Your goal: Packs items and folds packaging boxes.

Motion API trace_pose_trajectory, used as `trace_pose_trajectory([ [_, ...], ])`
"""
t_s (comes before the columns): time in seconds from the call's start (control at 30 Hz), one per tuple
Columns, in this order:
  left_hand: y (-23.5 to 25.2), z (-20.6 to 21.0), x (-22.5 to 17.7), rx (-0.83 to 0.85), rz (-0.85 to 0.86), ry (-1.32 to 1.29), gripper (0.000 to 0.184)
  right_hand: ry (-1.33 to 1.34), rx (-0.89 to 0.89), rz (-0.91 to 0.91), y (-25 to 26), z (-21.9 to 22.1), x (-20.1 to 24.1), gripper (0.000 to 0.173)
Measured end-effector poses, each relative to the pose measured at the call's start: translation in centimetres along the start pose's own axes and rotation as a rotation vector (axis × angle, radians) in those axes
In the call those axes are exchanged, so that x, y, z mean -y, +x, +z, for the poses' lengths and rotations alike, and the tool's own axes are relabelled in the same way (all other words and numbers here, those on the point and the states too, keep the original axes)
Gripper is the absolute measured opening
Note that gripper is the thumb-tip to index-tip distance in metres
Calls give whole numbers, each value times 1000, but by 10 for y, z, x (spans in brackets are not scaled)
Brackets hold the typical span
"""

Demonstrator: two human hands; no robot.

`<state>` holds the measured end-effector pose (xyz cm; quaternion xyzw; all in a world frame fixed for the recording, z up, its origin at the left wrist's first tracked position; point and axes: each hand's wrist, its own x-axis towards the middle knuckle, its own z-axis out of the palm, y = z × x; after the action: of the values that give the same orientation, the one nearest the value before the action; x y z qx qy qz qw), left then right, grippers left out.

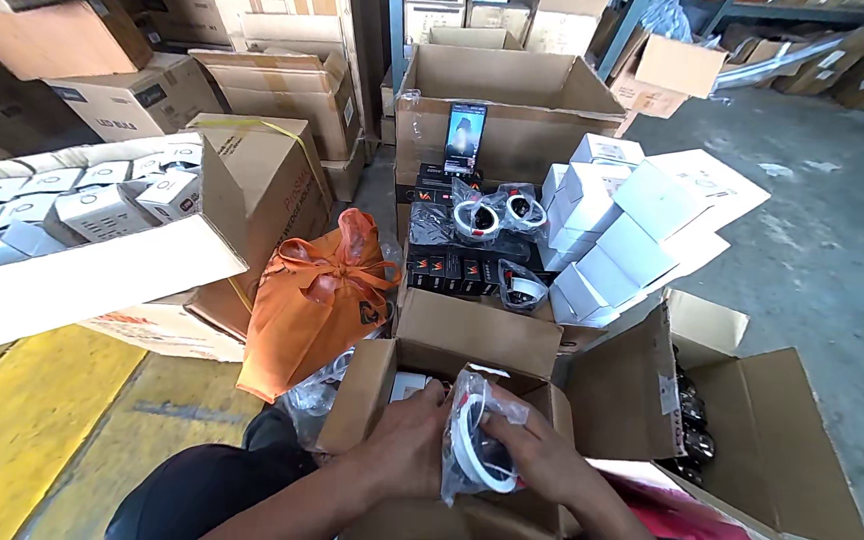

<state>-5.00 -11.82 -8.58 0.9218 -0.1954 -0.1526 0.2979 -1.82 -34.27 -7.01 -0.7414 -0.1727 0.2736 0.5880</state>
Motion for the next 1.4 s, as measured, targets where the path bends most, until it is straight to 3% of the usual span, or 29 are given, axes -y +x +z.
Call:
trace_pose_trajectory([
  [0.1,-3,7,-5,-72,45,-44,76,65,96,-1,-1,-8,7,31],
  [0.27,-4,-3,-3,55,41,-51,74,169,171,-67,-2,-3,4,32],
  [0.4,-4,-4,-2,45,51,-53,77,247,130,-17,-1,0,4,30],
  [0.57,-3,-11,-3,20,32,-46,76,391,-77,167,-1,6,17,26],
  [0.73,-5,-16,-3,17,47,24,71,505,-18,166,-1,1,10,27],
  [0.87,-6,-13,1,-21,136,35,68,298,144,48,-2,-2,10,26],
  [1.0,-6,-10,1,52,111,43,76,-113,256,-72,-3,-7,9,35],
  [1.13,-1,-5,2,82,35,115,81,-589,130,-151,-5,-8,13,38],
  [1.2,1,-4,5,57,19,126,84,-598,63,-236,-6,-11,11,37],
  [1.3,-3,-6,10,-38,160,35,85,-306,137,-343,-8,-10,10,43],
  [1.4,-2,-9,11,-50,310,36,71,-472,200,-322,-9,-1,13,44],
])
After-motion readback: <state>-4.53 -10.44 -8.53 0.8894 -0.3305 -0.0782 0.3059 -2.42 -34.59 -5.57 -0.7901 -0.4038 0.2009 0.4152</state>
